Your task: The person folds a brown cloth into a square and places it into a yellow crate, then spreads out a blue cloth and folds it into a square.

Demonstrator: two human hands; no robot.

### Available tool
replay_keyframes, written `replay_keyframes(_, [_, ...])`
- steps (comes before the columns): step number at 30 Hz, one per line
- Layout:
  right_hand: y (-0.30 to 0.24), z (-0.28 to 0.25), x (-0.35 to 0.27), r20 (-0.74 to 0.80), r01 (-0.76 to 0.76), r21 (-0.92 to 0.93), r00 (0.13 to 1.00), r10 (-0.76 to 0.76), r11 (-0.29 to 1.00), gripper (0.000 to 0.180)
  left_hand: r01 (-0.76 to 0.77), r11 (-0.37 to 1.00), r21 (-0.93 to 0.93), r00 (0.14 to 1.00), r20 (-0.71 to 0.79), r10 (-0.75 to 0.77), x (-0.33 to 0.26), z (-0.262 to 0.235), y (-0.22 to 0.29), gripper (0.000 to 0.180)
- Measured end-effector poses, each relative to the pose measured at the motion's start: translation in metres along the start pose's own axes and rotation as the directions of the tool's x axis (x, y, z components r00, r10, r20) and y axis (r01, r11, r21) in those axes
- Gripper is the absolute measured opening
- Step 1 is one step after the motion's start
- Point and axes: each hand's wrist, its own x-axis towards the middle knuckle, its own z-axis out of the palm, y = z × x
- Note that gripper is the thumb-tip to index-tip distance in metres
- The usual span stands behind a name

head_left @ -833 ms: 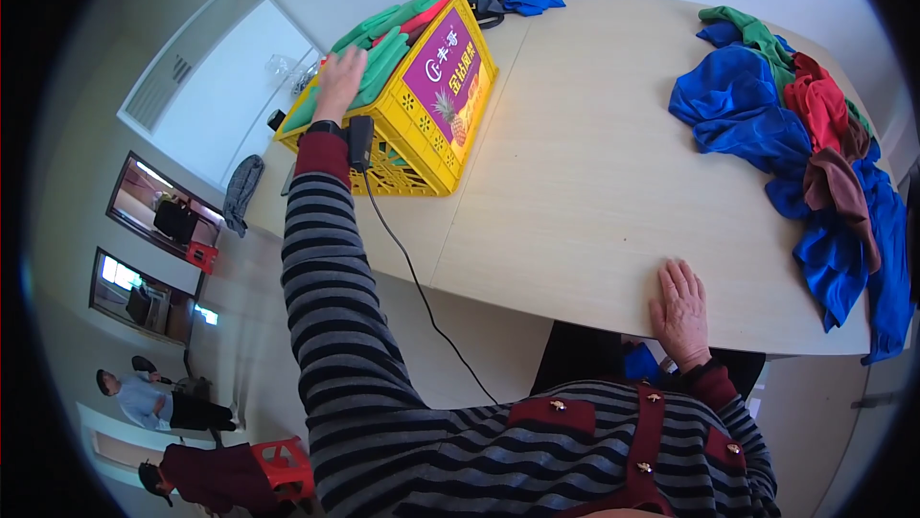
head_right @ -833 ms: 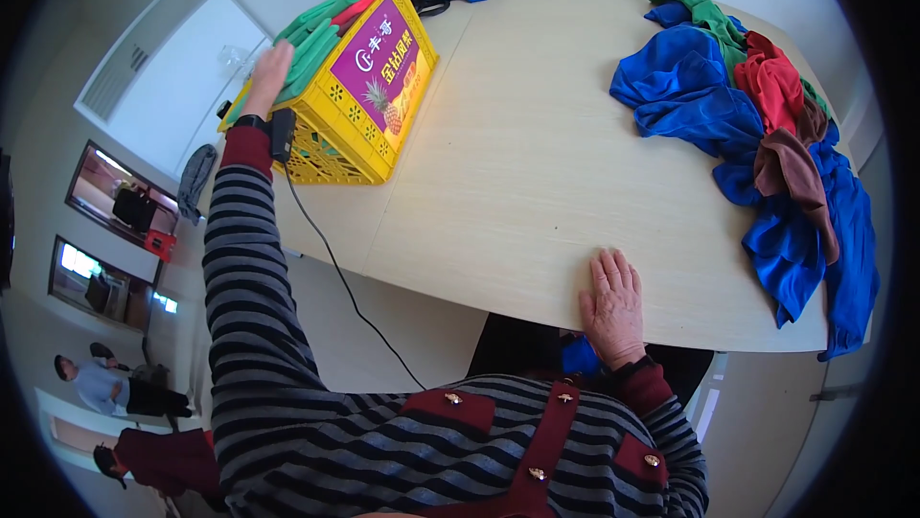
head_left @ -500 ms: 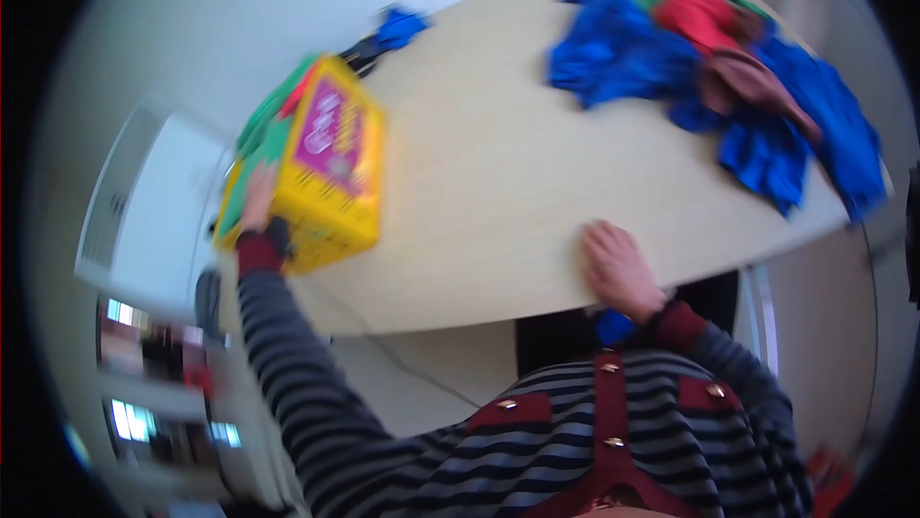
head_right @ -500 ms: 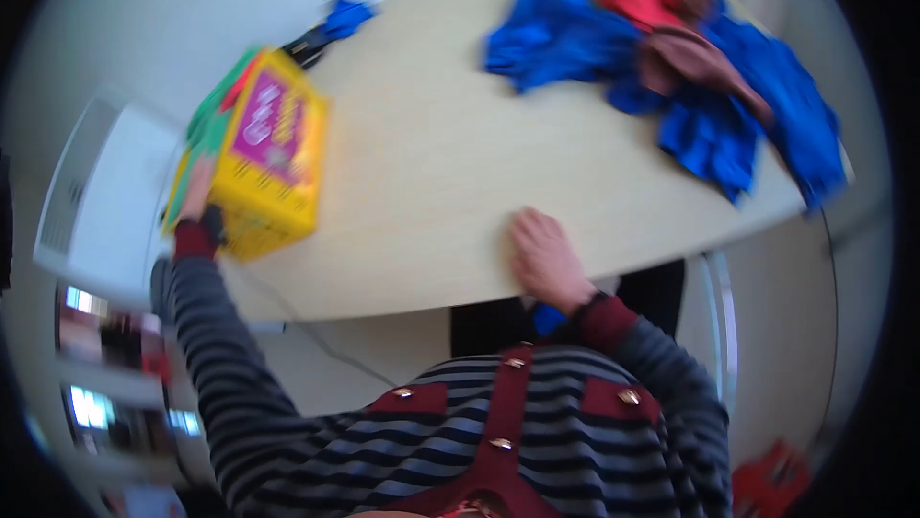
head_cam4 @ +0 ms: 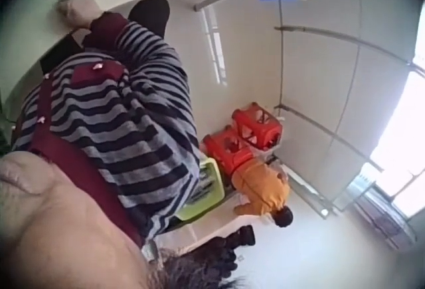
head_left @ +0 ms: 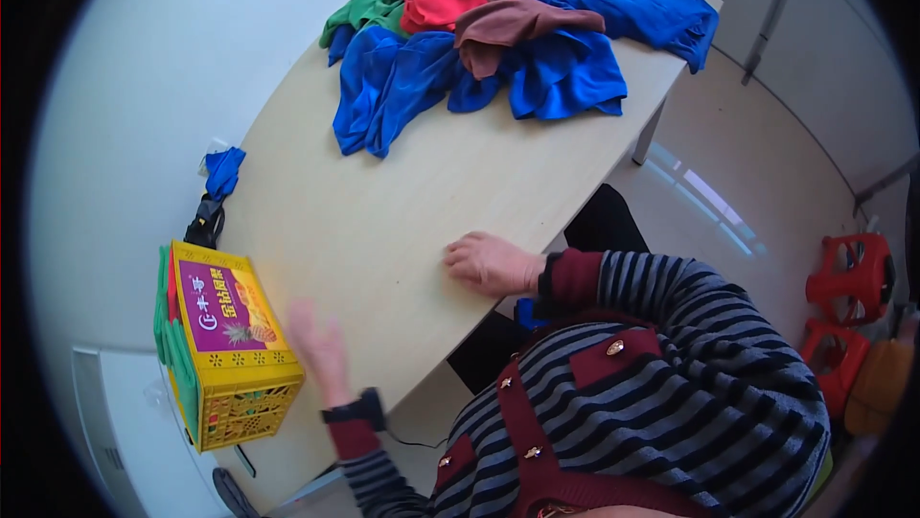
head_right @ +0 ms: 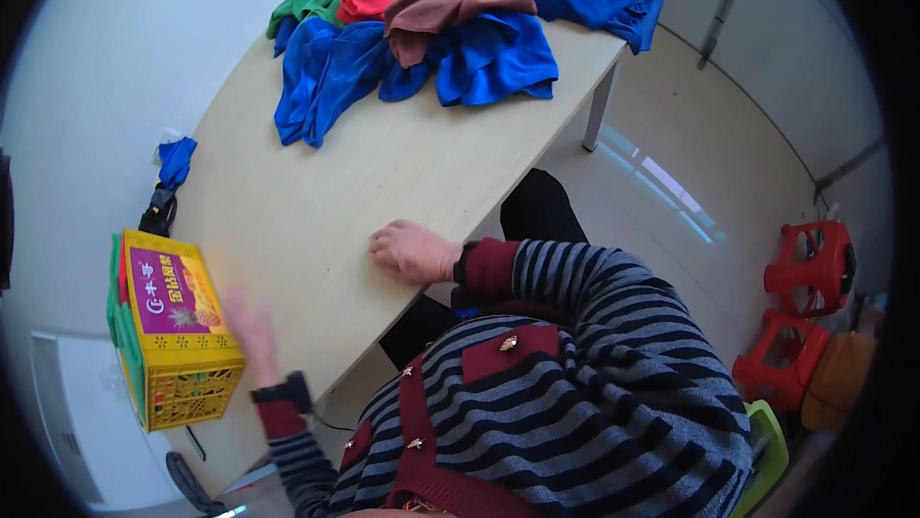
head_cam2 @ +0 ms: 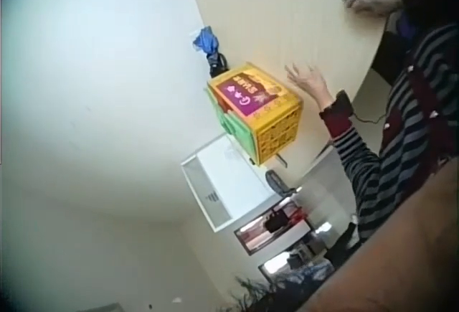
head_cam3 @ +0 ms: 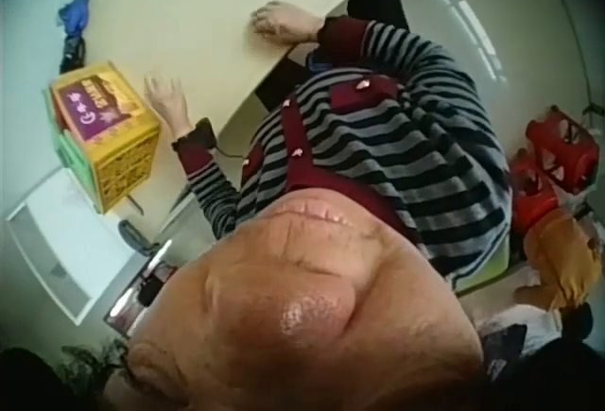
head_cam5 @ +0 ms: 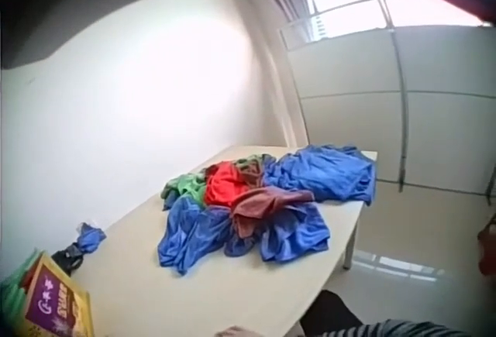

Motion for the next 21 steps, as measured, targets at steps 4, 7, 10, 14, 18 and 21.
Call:
replay_keyframes(4, [0.070,-0.091,0.013,-0.480,-0.180,-0.080,0.869,0.121,0.980,0.003,-0.127,0.991,-0.038,0.968,0.213,0.132,-0.047,0.054,0.102,0.049])
replay_keyframes(7, [0.127,-0.207,0.024,-0.593,-0.345,-0.475,0.806,-0.004,0.809,0.036,-0.033,0.991,-0.126,0.988,0.143,0.051,-0.072,0.075,0.135,0.044])
replay_keyframes(10, [0.171,-0.260,0.025,-0.563,-0.481,-0.715,0.826,-0.011,0.507,0.042,0.025,0.986,-0.163,0.996,0.093,-0.009,-0.073,0.079,0.143,0.041])
replay_keyframes(14, [0.219,-0.275,0.039,-0.427,-0.493,-0.764,0.870,0.246,0.416,0.039,0.033,0.990,-0.138,0.998,0.051,-0.027,-0.071,0.081,0.145,0.040])
replay_keyframes(18, [0.233,-0.283,0.064,-0.466,-0.617,-0.614,0.787,0.405,0.492,0.035,0.031,0.992,-0.121,0.999,0.042,-0.026,-0.073,0.082,0.145,0.040])
replay_keyframes(21, [0.216,-0.299,0.095,-0.626,-0.772,-0.307,0.604,0.493,0.556,0.034,0.041,0.991,-0.124,0.999,0.037,-0.037,-0.070,0.080,0.151,0.040])
